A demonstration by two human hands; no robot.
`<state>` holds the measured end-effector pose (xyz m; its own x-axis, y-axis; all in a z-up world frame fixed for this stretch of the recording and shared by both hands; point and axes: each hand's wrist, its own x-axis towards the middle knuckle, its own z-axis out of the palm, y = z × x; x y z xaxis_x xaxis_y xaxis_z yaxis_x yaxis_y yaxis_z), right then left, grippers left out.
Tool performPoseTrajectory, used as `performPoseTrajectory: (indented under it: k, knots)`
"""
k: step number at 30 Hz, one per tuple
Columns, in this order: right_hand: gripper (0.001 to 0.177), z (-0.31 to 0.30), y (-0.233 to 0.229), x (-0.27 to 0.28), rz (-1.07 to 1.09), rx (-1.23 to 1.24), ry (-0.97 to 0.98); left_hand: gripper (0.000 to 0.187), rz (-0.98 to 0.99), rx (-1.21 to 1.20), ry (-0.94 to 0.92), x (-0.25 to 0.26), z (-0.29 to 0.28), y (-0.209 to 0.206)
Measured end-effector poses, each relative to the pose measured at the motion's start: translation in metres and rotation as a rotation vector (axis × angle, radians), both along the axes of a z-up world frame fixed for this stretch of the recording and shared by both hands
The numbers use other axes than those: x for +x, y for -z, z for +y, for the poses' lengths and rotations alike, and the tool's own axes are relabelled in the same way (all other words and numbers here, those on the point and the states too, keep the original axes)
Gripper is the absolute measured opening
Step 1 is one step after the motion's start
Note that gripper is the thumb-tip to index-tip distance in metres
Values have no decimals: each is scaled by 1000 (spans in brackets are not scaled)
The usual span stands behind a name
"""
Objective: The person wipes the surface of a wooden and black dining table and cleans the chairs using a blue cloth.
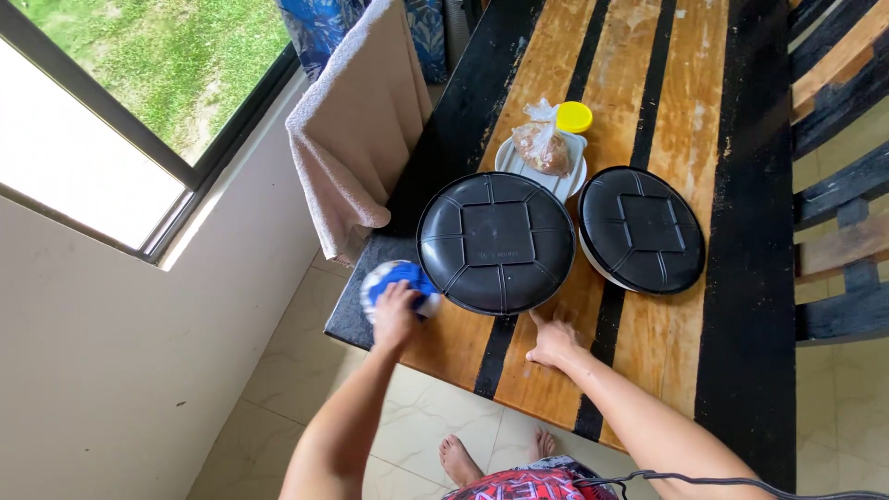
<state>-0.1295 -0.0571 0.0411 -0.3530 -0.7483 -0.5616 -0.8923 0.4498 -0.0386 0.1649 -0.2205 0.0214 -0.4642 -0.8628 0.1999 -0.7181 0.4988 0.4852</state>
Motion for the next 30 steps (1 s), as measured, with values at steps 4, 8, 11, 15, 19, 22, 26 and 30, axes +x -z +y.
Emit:
performPoseTrajectory:
  k: [4, 8, 11, 15, 19, 22, 26, 30]
  knots:
    - [117, 2, -25, 3, -59, 27, 6, 36, 20, 90, 252, -47, 67, -22]
    - [109, 12, -51, 2, -39, 4, -60, 46, 33, 2, 450, -54, 124, -11]
    - [100, 29, -44, -17, -48, -94, -105, 43, 5, 12, 438, -42, 125, -19]
    - [88, 61, -36, -55, -131, -243, -146, 33, -31, -41, 22, -23, 92, -4]
    - [85, 94, -31, -103, -170, -273, -160, 48, -205, -58, -122, -32, 73, 49]
    - [83, 120, -34, -143, -204, -253, -135, 38, -107, 85, -279, -81, 91, 40]
    - [83, 158, -38, -193, -211, -224, -95, 32, -41, 105, -318, -167, 155, 35]
    - [85, 184, -41, -236, -186, -167, 8, 32, 6, -5, -187, -264, 235, 22]
